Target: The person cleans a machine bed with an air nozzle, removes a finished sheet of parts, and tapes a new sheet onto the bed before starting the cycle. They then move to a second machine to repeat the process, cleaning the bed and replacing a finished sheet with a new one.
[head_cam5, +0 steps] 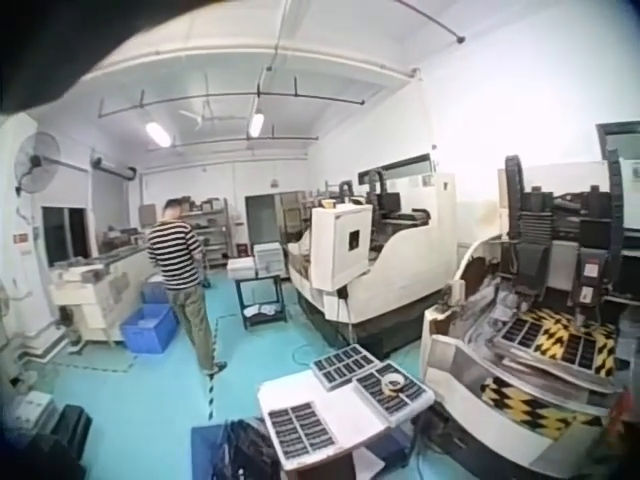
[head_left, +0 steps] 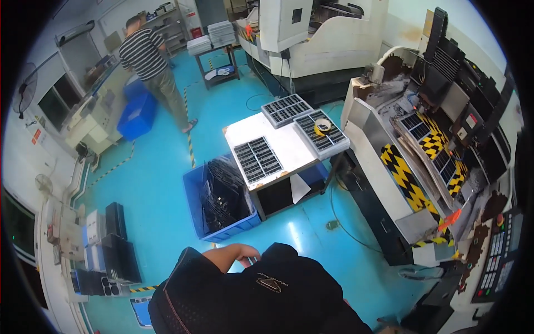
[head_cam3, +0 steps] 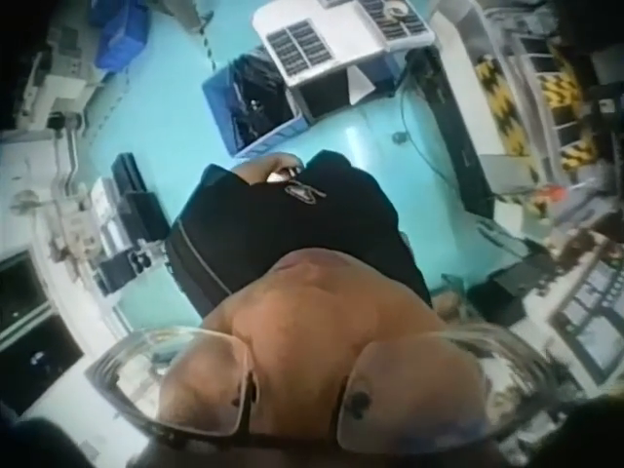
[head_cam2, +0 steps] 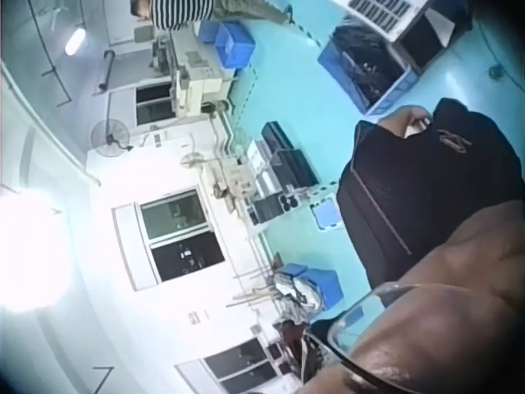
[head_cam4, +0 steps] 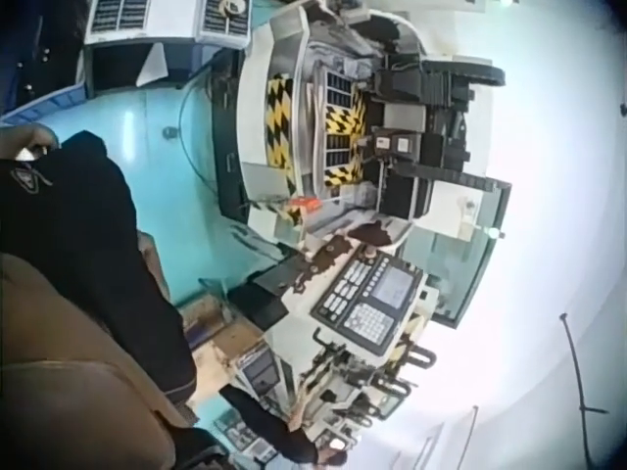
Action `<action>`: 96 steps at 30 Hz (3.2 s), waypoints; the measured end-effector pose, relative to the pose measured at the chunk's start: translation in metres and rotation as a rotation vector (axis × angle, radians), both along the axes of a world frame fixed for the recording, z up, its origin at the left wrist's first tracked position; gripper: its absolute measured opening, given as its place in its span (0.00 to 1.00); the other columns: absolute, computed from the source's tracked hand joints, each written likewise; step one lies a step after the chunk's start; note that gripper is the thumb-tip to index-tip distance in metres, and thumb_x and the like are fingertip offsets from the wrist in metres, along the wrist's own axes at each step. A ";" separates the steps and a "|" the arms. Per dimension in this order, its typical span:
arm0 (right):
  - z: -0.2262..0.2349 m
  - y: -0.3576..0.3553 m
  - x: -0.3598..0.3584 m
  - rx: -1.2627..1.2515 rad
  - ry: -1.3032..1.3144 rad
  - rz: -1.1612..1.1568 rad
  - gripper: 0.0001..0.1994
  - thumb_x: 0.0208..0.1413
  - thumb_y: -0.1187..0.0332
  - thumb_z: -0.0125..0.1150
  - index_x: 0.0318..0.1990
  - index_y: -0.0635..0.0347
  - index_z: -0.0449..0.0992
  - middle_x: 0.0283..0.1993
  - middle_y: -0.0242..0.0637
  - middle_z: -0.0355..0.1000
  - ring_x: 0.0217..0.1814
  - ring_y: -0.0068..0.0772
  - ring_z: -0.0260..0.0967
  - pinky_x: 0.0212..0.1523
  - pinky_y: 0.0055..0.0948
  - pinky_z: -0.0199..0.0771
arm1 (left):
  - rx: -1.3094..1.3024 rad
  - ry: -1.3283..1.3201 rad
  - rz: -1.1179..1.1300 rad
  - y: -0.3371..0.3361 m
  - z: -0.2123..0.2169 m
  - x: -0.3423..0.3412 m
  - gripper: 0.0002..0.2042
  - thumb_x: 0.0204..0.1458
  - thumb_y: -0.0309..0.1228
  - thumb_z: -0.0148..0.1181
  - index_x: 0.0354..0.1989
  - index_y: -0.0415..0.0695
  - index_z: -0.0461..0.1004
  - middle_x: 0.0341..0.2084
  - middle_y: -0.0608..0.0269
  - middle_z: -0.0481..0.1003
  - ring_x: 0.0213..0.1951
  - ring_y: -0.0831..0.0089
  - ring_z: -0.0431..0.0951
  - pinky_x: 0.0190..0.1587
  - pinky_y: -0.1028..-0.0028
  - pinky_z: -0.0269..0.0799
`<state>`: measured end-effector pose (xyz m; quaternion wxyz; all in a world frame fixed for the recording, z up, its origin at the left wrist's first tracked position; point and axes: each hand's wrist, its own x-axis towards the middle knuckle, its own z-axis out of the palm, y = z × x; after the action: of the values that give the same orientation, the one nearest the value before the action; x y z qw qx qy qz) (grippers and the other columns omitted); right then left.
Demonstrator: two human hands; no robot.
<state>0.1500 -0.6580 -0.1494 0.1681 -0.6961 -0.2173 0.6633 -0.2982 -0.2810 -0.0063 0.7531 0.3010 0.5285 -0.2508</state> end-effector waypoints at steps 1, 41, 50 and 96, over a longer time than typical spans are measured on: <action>0.002 -0.007 -0.009 -0.004 0.015 -0.023 0.20 0.56 0.55 0.65 0.50 0.58 0.77 0.42 0.43 0.75 0.38 0.31 0.72 0.38 0.36 0.74 | -0.059 0.017 -0.001 0.005 0.001 -0.007 0.16 0.56 0.31 0.55 0.52 0.41 0.71 0.45 0.53 0.75 0.35 0.56 0.83 0.42 0.59 0.82; 0.113 -0.075 -0.481 0.168 -0.343 -0.198 0.12 0.55 0.61 0.62 0.37 0.62 0.80 0.31 0.36 0.76 0.30 0.28 0.72 0.30 0.29 0.74 | 1.004 -0.325 -0.559 -0.062 -0.057 -0.390 0.15 0.46 0.40 0.58 0.32 0.43 0.82 0.31 0.50 0.81 0.35 0.53 0.80 0.39 0.58 0.75; 0.017 -0.326 -0.632 -0.256 -0.204 -0.351 0.22 0.58 0.50 0.60 0.27 0.62 0.76 0.25 0.39 0.75 0.31 0.37 0.76 0.29 0.38 0.75 | 0.842 -0.142 -0.886 -0.193 -0.062 -0.534 0.15 0.50 0.43 0.61 0.38 0.45 0.83 0.30 0.54 0.81 0.33 0.62 0.80 0.35 0.61 0.76; 0.107 -0.185 -0.888 -0.192 -0.366 -0.323 0.13 0.52 0.64 0.57 0.31 0.67 0.79 0.25 0.41 0.74 0.24 0.36 0.71 0.29 0.37 0.73 | 0.806 -0.249 -0.253 -0.109 -0.048 -0.756 0.19 0.50 0.42 0.61 0.41 0.38 0.80 0.33 0.52 0.79 0.38 0.66 0.79 0.45 0.66 0.74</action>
<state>-0.7383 -0.8427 -0.0426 0.1630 -0.8431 -0.0663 0.5082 -1.0540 -0.3904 -0.0547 0.5969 0.6609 0.4483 -0.0766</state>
